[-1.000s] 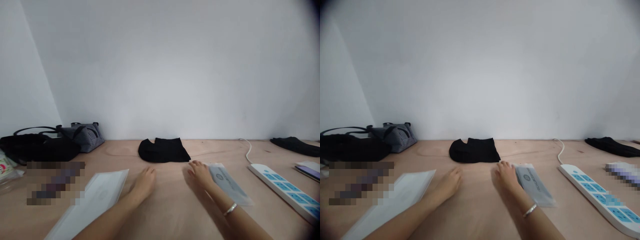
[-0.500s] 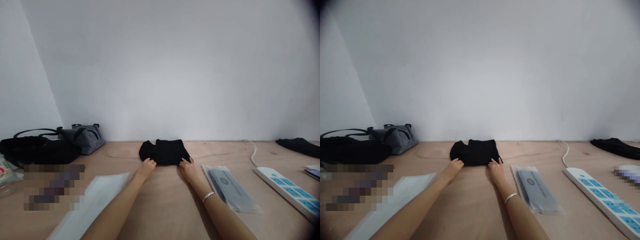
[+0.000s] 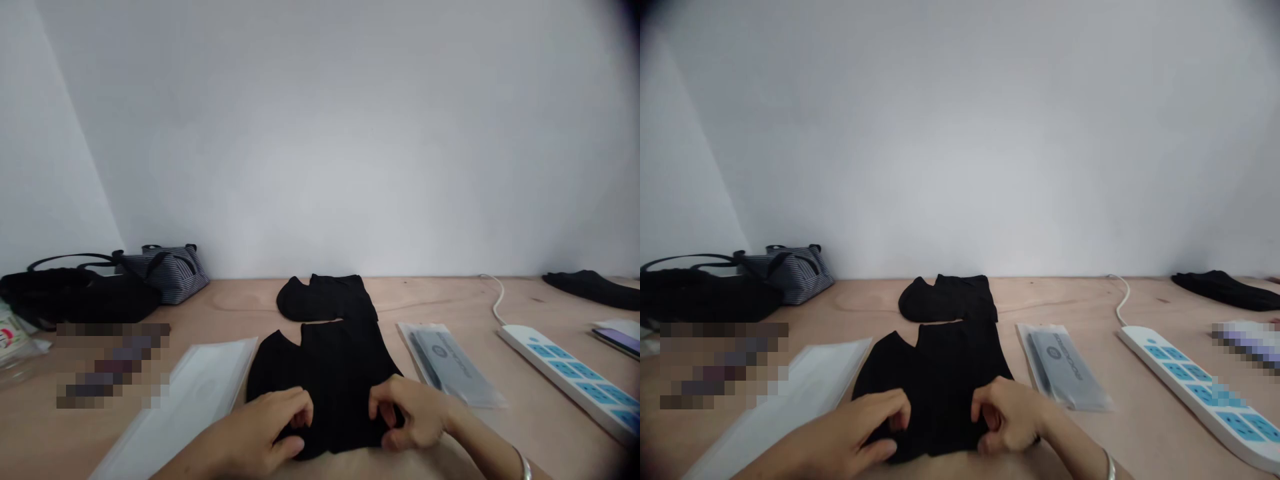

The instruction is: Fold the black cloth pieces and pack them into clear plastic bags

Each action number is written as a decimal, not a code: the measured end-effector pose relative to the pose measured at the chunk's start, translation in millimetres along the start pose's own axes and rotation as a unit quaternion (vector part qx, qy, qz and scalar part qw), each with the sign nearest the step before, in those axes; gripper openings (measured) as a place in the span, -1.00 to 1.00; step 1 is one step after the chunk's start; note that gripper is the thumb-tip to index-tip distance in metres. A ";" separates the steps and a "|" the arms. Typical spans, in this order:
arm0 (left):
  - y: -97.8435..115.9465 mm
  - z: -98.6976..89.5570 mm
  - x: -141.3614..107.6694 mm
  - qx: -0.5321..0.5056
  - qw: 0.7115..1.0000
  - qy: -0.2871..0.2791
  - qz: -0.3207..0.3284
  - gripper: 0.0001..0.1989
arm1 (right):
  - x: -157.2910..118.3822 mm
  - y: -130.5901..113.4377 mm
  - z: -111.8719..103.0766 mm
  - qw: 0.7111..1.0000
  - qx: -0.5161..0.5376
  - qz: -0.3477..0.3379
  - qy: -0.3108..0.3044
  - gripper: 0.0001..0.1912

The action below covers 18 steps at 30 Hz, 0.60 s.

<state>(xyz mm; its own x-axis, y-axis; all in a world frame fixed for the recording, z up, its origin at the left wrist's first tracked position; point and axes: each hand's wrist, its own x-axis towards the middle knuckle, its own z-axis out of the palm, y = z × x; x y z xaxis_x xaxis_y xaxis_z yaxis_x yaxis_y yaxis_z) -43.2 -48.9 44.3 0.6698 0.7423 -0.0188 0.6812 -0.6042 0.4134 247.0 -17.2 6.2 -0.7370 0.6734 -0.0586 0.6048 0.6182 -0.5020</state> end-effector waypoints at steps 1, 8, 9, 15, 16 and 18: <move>1.6 4.6 0.6 -0.002 1.000 0.021 -0.011 -0.82 | 1.8 -1.2 0.1 1.000 -0.001 0.009 0.025 -0.76; -17.5 55.5 27.8 0.098 0.983 0.043 -0.149 -0.42 | 29.2 14.4 19.9 0.990 -0.099 0.063 0.078 -0.31; -19.2 60.4 27.9 0.102 0.983 0.037 -0.150 -0.40 | 27.8 16.5 25.3 0.990 -0.103 0.075 0.062 -0.31; -16.5 65.1 18.1 0.089 0.990 0.032 -0.101 -0.43 | 5.6 11.9 38.7 0.988 -0.094 0.108 0.057 -0.36; -15.3 61.5 15.0 0.080 0.992 0.031 -0.087 -0.44 | 1.6 8.4 35.8 0.989 -0.087 0.106 0.057 -0.37; -13.5 50.4 6.3 0.064 0.997 0.028 -0.041 -0.41 | -7.0 -0.1 27.1 0.992 -0.071 0.086 0.065 -0.38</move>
<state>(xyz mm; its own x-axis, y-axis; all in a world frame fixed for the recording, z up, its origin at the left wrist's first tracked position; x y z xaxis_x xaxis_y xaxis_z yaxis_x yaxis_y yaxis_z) -33.3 -50.7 -7.2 0.5953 0.8035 0.0056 0.7671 -0.5703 0.2938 244.0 -33.0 -16.7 -0.5794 0.8149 -0.0156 0.7616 0.5344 -0.3664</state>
